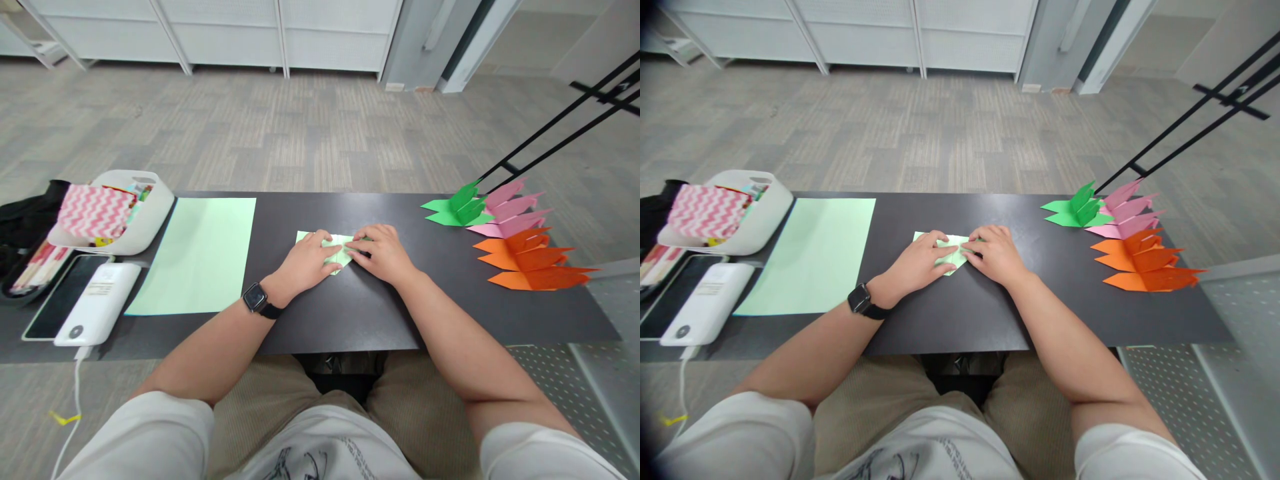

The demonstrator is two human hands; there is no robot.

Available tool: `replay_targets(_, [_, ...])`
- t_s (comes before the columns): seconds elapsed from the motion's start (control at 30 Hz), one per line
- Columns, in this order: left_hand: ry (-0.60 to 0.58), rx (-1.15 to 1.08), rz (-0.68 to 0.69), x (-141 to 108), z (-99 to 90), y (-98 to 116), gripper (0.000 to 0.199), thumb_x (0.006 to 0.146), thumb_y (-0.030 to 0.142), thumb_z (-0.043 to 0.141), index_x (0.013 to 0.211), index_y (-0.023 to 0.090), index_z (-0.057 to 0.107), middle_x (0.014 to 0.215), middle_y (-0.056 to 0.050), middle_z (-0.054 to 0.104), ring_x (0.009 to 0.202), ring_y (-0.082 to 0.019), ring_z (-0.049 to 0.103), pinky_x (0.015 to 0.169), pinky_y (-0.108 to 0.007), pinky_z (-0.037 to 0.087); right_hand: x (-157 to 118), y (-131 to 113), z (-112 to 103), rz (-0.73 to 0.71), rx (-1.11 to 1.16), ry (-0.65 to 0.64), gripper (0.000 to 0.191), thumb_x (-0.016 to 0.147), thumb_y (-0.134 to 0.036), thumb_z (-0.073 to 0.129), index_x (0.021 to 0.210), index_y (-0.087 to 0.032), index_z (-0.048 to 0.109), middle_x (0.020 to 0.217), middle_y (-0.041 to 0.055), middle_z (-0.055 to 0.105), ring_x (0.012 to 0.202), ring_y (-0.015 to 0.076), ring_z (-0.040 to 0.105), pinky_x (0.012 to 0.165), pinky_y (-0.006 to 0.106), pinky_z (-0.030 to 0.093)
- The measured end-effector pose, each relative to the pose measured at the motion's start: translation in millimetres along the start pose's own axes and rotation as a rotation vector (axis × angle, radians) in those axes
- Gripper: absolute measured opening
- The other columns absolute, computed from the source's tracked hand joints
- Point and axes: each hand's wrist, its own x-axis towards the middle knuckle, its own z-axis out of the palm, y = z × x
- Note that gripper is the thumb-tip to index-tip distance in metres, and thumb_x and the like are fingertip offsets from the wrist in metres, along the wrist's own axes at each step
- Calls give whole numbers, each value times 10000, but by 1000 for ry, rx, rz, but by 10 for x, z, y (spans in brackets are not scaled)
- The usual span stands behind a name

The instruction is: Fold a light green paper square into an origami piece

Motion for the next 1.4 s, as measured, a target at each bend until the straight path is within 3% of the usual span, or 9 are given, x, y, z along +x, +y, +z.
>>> replay_targets(0.97, [-38,-27,-15,30,-44,-31,529,981,439,723,1467,241,659,1403,-117,564,1206,-307,622,1129,-488,510,-6,30,35,37,30,-36,194,1037,-382,680,1120,-332,848,1110,60,754,1071,265,631,1012,482,364])
replay_targets(1.4, [-88,-174,17,51,-56,-166,709,855,469,849,1502,255,652,1441,-116,531,1288,-311,608,1197,-476,482,-3,32,39,47,47,-42,164,1016,-371,713,1105,-328,843,1108,54,756,1072,267,636,1003,482,361])
